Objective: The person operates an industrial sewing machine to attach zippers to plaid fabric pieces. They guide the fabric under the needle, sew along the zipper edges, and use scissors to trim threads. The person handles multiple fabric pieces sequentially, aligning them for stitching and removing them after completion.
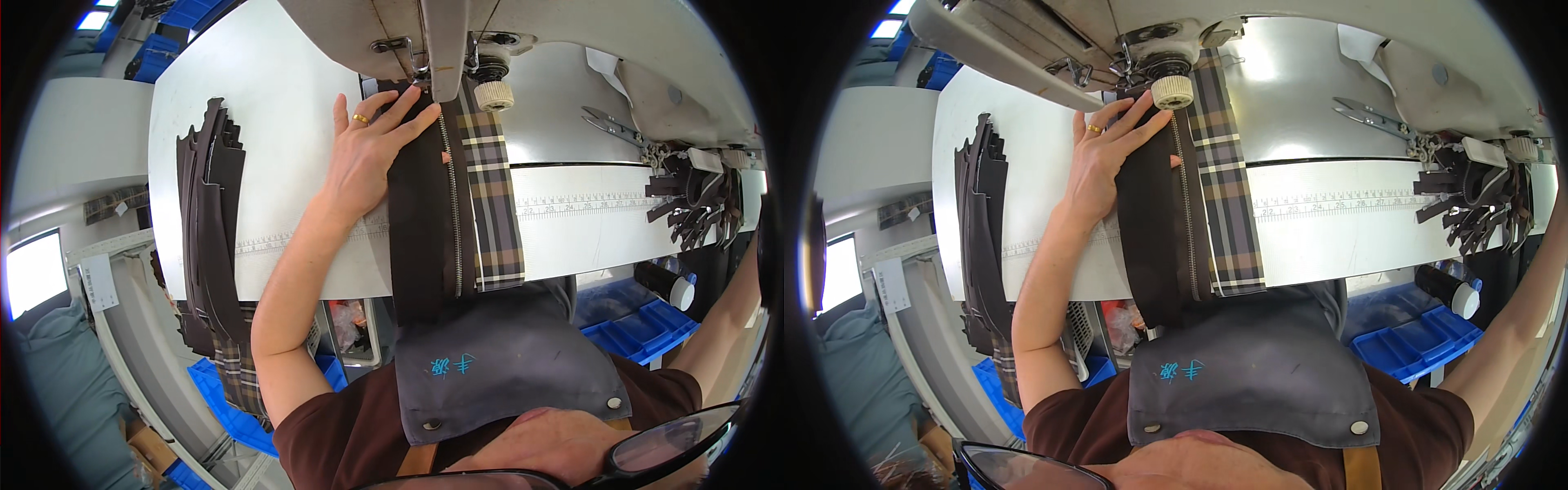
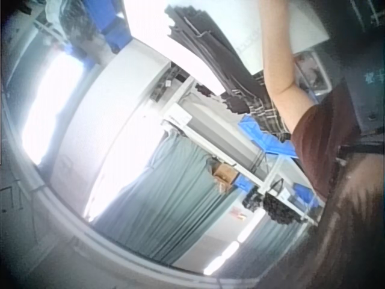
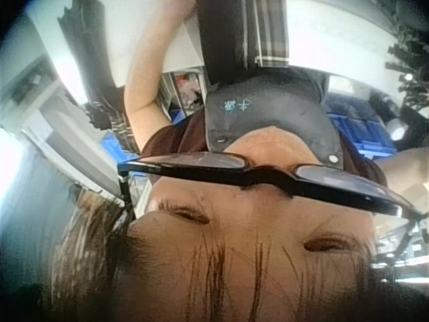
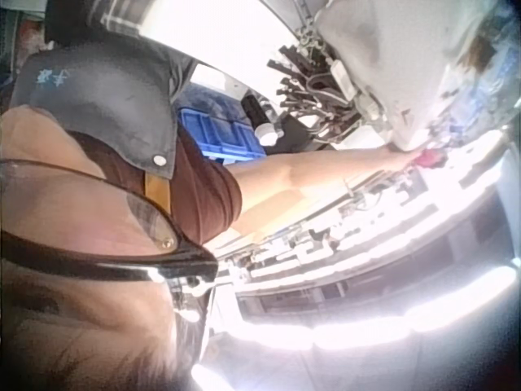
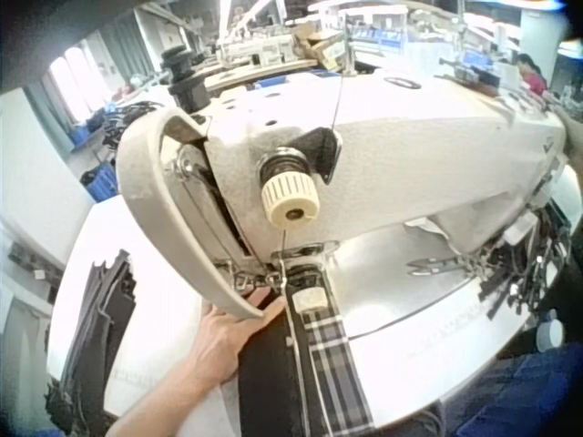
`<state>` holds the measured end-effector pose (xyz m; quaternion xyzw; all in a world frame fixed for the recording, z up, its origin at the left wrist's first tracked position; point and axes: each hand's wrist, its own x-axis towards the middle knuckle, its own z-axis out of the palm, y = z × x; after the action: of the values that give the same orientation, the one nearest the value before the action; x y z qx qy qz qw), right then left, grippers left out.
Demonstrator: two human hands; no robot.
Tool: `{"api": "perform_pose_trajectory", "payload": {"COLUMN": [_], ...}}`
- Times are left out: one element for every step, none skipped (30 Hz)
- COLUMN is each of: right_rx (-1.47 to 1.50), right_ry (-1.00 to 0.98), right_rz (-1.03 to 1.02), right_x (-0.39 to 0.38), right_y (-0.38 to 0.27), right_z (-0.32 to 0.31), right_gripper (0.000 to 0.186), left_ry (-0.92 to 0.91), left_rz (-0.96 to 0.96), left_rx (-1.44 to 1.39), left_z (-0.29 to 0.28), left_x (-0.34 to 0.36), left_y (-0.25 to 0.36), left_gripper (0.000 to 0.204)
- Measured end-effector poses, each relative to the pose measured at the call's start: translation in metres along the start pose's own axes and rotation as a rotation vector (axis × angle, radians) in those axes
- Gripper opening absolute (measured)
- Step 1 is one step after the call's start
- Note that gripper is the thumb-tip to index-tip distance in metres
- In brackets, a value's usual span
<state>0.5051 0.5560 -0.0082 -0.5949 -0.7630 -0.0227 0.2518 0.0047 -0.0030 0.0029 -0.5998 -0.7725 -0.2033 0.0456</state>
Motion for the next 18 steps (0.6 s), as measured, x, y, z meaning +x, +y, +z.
{"api": "perform_pose_trajectory", "payload": {"right_rx": [-0.005, -0.01, -0.009, -0.014, -0.009, -0.016, -0.021, -0.023, -0.007, 0.03, 0.107, 0.193, 0.301, 0.434, 0.598, 0.692, 0.746, 0.728], "right_ry": [-0.002, -0.001, 0.001, 0.002, 0.019, 0.032, 0.046, 0.072, 0.109, 0.148, 0.174, 0.179, 0.151, 0.079, -0.019, -0.116, -0.185, -0.212], "right_rz": [0.0, -0.006, -0.009, -0.016, -0.043, -0.066, -0.092, -0.127, -0.19, -0.269, -0.378, -0.499, -0.637, -0.791, -0.958, -1.122, -1.253, -1.334], "right_x": [0.0, -0.001, -0.002, -0.003, -0.002, -0.005, -0.009, -0.015, -0.024, -0.037, -0.054, -0.077, -0.104, -0.133, -0.164, -0.193, -0.217, -0.236], "right_y": [0.0, 0.0, -0.003, -0.005, -0.008, -0.01, -0.019, -0.029, -0.05, -0.076, -0.11, -0.147, -0.187, -0.229, -0.269, -0.31, -0.346, -0.384], "right_z": [0.001, 0.0, 0.002, 0.002, 0.003, 0.004, 0.004, 0.002, -0.002, -0.01, -0.02, -0.032, -0.043, -0.05, -0.043, -0.049, -0.046, -0.044], "right_gripper": [0.034, 0.034, 0.033, 0.033, 0.033, 0.033, 0.032, 0.032, 0.032, 0.032, 0.032, 0.032, 0.032, 0.033, 0.033, 0.033, 0.033, 0.034], "left_ry": [0.004, 0.008, 0.008, 0.008, 0.009, 0.005, 0.002, -0.002, -0.005, -0.007, -0.007, -0.007, -0.005, -0.012, -0.015, -0.011, -0.012, -0.018], "left_rz": [0.0, 0.001, -0.001, -0.003, -0.003, -0.002, -0.002, -0.003, -0.003, -0.003, -0.004, -0.003, -0.002, -0.003, -0.016, -0.009, -0.004, 0.006], "left_rx": [-0.003, -0.007, -0.008, -0.009, -0.012, -0.011, -0.008, -0.005, 0.003, 0.008, 0.01, 0.003, -0.002, 0.0, 0.029, 0.022, 0.023, 0.013], "left_z": [0.0, 0.0, 0.0, -0.001, -0.001, -0.001, -0.002, -0.002, -0.002, -0.002, -0.001, -0.001, -0.001, -0.002, -0.004, -0.003, -0.001, 0.001], "left_x": [0.001, 0.001, 0.001, 0.002, 0.002, 0.003, 0.003, 0.003, 0.002, 0.001, -0.001, -0.002, -0.003, -0.002, -0.004, -0.002, -0.002, 0.001], "left_y": [0.001, 0.001, 0.002, 0.003, 0.004, 0.004, 0.004, 0.005, 0.003, 0.002, -0.001, -0.003, -0.004, -0.002, 0.002, 0.001, 0.002, 0.002], "left_gripper": [0.05, 0.049, 0.049, 0.048, 0.048, 0.049, 0.05, 0.051, 0.053, 0.054, 0.056, 0.057, 0.059, 0.06, 0.06, 0.06, 0.06, 0.059]}}
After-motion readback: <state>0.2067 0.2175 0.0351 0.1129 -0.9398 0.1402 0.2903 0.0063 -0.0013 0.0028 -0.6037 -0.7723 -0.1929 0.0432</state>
